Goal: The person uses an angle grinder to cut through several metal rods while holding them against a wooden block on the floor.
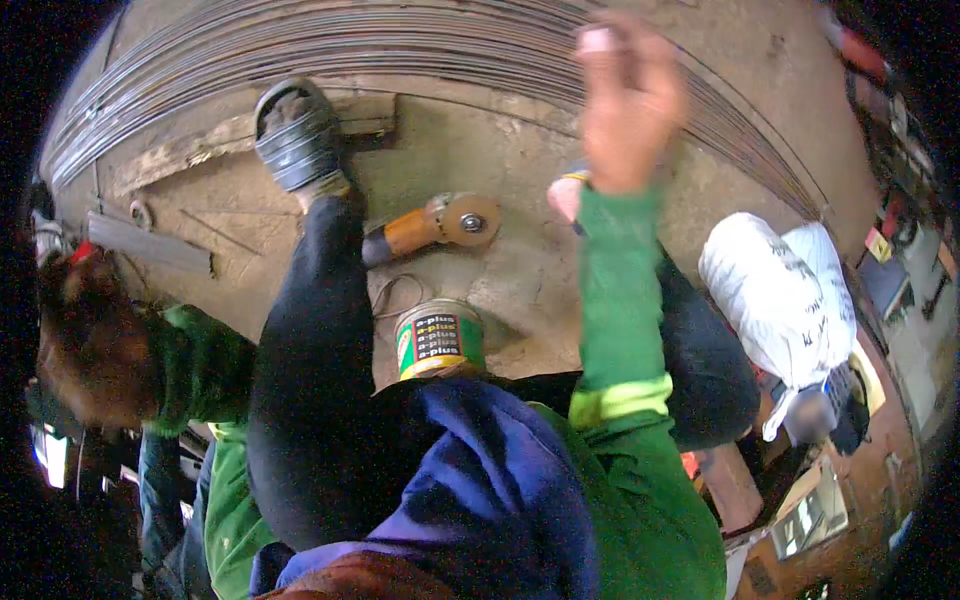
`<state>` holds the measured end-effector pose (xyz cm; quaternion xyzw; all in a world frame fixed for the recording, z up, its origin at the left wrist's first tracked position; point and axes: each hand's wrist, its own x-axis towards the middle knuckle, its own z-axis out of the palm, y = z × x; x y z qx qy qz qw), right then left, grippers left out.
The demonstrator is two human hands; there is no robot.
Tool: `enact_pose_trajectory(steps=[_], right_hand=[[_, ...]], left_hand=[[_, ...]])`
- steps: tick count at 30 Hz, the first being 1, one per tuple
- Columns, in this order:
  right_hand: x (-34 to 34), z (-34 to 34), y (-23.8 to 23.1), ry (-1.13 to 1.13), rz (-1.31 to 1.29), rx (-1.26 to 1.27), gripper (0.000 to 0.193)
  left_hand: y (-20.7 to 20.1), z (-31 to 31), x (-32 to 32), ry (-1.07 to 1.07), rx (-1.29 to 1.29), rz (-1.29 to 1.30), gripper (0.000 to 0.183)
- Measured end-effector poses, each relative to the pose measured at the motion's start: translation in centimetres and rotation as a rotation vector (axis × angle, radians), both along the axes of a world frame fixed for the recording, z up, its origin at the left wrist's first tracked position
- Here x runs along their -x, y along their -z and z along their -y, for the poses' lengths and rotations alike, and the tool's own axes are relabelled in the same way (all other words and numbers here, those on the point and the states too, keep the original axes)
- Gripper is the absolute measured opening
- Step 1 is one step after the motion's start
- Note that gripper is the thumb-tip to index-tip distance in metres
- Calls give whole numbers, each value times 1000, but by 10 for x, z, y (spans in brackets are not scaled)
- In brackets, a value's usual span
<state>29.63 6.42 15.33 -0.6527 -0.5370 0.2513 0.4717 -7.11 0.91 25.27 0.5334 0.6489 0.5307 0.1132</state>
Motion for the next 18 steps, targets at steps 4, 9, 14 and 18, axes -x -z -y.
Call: enact_pose_trajectory(steps=[4,9,14,18], right_hand=[[-43,57,157,-206,410,430,25],[-10,73,201,-293,502,364,23],[-13,56,209,-510,733,328,17],[-26,42,205,-621,712,334,14]], left_hand=[[68,10,-40,46,406,276,19],[134,52,-35,-17,616,568,18],[160,68,-31,-41,720,573,20],[169,74,-25,-58,707,593,20]])
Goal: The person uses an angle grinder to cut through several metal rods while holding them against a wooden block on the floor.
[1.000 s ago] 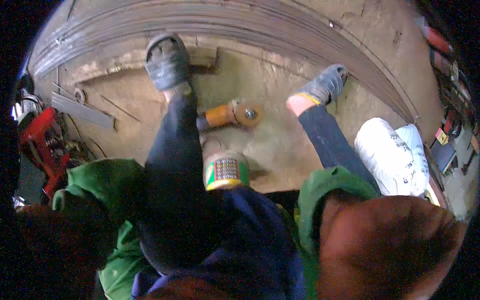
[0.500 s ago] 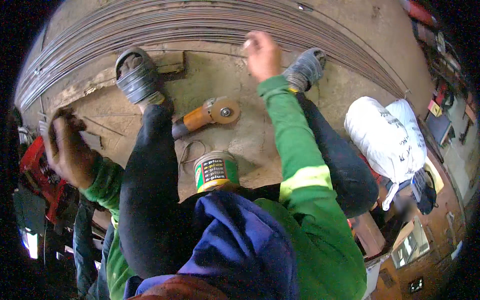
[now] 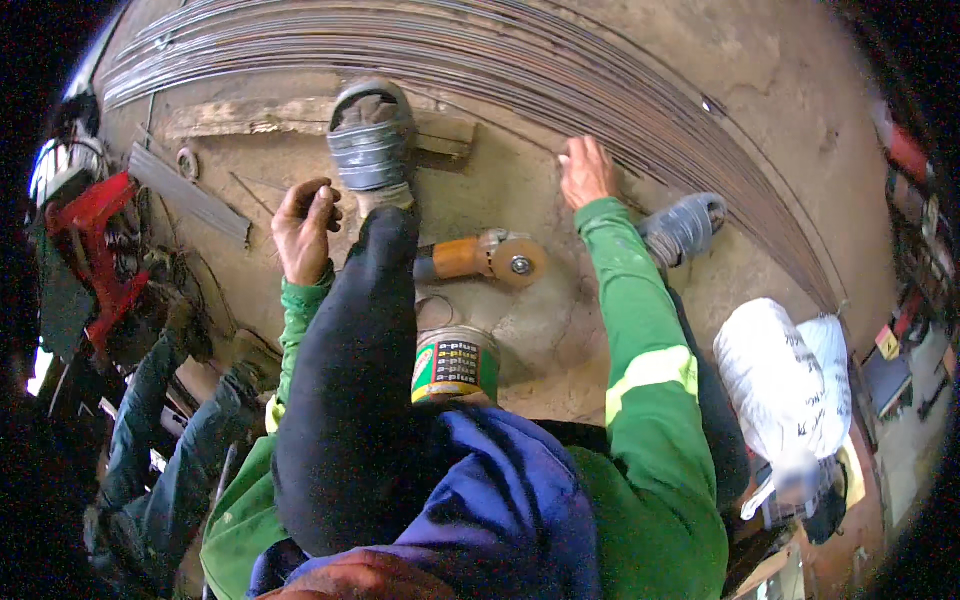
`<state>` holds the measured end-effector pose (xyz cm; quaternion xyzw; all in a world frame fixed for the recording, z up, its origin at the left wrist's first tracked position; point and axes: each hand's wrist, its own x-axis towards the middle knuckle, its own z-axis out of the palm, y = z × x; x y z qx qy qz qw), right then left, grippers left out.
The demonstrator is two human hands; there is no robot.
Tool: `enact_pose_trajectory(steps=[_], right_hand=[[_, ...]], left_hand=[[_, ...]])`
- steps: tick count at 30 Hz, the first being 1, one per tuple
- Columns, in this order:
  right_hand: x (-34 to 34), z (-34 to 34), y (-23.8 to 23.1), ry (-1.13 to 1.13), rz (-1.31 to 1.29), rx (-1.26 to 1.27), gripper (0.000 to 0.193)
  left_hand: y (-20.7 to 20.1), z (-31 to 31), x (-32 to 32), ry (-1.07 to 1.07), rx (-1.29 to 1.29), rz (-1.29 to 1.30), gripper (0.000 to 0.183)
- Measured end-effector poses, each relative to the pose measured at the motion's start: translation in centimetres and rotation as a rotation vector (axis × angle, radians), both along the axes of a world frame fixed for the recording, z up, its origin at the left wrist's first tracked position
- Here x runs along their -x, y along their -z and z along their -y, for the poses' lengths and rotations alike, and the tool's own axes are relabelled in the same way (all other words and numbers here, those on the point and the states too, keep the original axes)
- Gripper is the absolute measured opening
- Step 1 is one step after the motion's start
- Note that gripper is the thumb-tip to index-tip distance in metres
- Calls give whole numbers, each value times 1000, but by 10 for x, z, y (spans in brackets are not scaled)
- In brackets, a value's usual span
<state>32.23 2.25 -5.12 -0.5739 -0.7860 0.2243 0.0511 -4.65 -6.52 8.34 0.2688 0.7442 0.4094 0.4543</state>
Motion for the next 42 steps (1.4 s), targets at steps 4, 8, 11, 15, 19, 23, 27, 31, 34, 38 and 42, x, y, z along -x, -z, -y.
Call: enact_pose_trajectory(steps=[4,8,11,15,19,23,27,31,34,38,42], right_hand=[[-1,-6,-21,151,-186,203,9],[8,-9,-54,152,-317,118,11],[17,-17,-71,93,-358,47,19],[41,-26,-75,-56,-340,60,17],[64,-28,-54,-58,-394,134,18],[86,-26,-39,-61,-464,196,17],[88,-20,-30,-44,-423,219,16],[89,-14,-27,20,-410,283,19],[88,-15,-25,-49,-411,259,22],[88,-13,-24,-113,-407,248,25],[88,-13,-26,-112,-398,292,26]], left_hand=[[5,3,7,-31,25,-19,19],[13,5,16,-43,7,-66,18],[23,11,22,-65,-8,-116,18],[36,10,25,-113,14,-125,18],[48,-1,23,-97,32,-156,18],[75,-6,34,-65,48,-298,17],[84,-13,35,-30,11,-341,18],[80,-19,30,0,-13,-491,22],[89,-22,30,12,-85,-506,27],[99,-28,30,67,-131,-587,31],[101,-33,28,120,-114,-625,39]])
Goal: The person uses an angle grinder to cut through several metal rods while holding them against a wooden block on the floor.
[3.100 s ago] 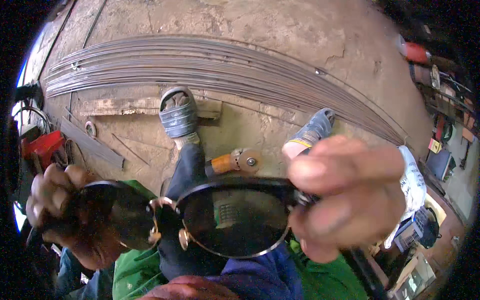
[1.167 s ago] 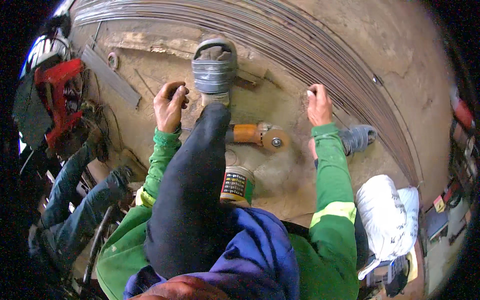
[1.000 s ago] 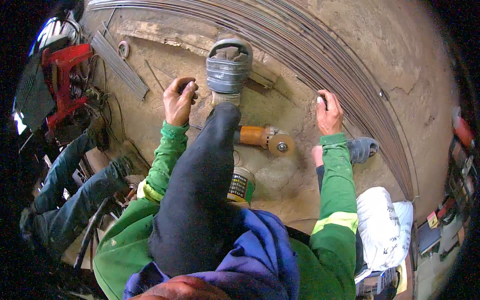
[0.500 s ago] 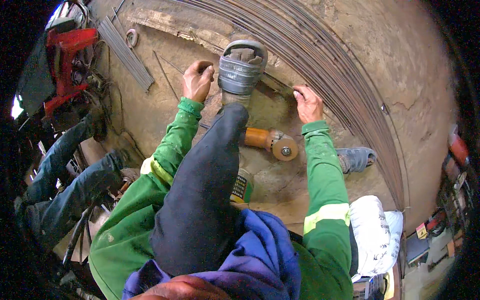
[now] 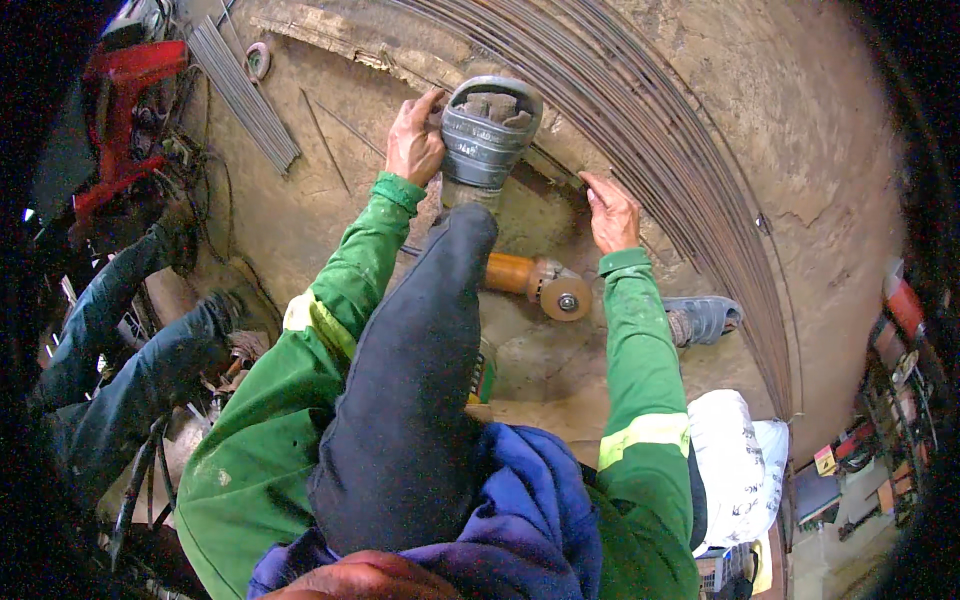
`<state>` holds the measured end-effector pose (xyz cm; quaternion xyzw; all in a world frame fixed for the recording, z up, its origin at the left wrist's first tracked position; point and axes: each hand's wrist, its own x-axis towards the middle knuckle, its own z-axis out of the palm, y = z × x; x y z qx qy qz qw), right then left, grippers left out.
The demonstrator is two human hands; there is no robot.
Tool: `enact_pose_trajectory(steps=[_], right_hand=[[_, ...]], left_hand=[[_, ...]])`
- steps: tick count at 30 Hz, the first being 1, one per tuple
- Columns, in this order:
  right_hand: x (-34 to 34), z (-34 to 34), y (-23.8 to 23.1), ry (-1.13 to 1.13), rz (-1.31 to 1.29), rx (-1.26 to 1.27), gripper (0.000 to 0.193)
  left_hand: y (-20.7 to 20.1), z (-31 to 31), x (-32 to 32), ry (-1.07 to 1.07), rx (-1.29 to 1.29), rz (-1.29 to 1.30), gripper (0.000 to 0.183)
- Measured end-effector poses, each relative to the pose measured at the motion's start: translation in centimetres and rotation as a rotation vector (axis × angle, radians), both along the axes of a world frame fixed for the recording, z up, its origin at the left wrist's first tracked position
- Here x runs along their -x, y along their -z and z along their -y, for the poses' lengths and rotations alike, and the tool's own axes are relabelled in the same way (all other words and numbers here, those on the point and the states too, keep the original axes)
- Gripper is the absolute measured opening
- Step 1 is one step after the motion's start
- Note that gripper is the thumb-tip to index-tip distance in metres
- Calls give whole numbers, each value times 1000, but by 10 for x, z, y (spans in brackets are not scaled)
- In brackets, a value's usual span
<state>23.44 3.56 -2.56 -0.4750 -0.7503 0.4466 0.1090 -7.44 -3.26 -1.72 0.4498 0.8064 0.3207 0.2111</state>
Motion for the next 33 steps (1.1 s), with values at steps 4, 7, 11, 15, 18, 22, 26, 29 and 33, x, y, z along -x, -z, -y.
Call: enact_pose_trajectory(steps=[4,7,11,15,18,22,26,29,33], right_hand=[[-1,0,-1,-15,17,18,28],[0,-3,-7,2,16,137,29],[-7,-5,0,-14,27,161,29],[-7,-7,-3,-10,61,248,30],[-5,-8,-5,1,48,300,32],[-12,-10,4,-56,-2,221,34],[-7,-13,-6,-27,63,349,34],[-8,-18,-6,-39,76,385,34],[-11,-19,0,-43,48,377,35]], left_hand=[[2,-1,0,8,21,26,47],[-2,-1,1,20,20,47,49],[-1,-3,4,80,10,10,56],[-5,-4,5,97,96,19,54],[-7,-3,6,97,129,31,54],[-7,-5,5,97,134,22,54],[-7,-3,6,92,166,18,54],[-4,-4,6,100,133,-31,52],[-4,-5,6,102,138,-29,50]])
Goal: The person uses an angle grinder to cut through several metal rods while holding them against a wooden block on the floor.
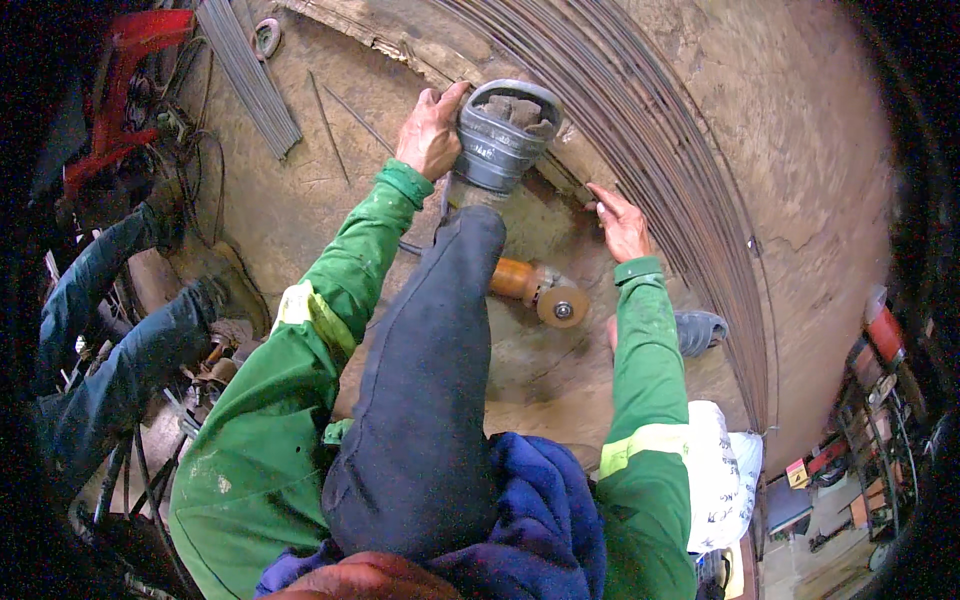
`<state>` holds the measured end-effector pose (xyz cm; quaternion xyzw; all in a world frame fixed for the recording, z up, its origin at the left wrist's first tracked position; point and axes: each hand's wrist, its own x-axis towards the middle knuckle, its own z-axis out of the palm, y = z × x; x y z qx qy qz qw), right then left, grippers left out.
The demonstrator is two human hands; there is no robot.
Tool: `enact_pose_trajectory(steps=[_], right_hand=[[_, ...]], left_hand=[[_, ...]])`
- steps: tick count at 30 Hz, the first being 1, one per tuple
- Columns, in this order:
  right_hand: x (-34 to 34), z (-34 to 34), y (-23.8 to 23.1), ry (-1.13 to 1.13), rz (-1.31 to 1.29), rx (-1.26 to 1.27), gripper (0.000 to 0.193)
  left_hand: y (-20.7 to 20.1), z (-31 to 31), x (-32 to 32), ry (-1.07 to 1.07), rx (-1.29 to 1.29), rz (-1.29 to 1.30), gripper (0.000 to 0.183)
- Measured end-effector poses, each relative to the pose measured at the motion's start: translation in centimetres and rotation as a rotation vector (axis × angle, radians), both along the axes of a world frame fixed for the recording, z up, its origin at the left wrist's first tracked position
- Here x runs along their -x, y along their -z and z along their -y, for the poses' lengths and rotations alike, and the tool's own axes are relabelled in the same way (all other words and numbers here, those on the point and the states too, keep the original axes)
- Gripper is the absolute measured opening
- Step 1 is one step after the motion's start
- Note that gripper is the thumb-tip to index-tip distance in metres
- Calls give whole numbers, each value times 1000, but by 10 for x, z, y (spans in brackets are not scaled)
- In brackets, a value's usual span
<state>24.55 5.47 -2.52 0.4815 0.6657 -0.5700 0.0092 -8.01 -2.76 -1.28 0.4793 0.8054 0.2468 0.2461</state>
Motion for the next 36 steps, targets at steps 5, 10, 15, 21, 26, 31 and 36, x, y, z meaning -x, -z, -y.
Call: enact_pose_trajectory(steps=[5,10,15,21,26,31,36], right_hand=[[3,1,-3,21,-6,-3,34],[-2,0,5,16,-20,10,34],[2,-2,-2,-12,6,19,34],[5,-5,-7,-62,45,-5,34],[4,-5,-3,-67,61,-22,35],[-1,-5,0,-60,89,-22,36],[7,-4,-7,-23,71,20,38]], left_hand=[[0,1,-1,-15,-17,15,48],[-2,1,-1,-11,-16,17,50],[-4,1,1,-4,17,24,53],[-6,1,-2,3,21,10,55],[-4,3,-2,14,20,-8,56],[-19,21,-14,-85,-208,24,53],[-7,114,-41,-206,-99,41,48]])
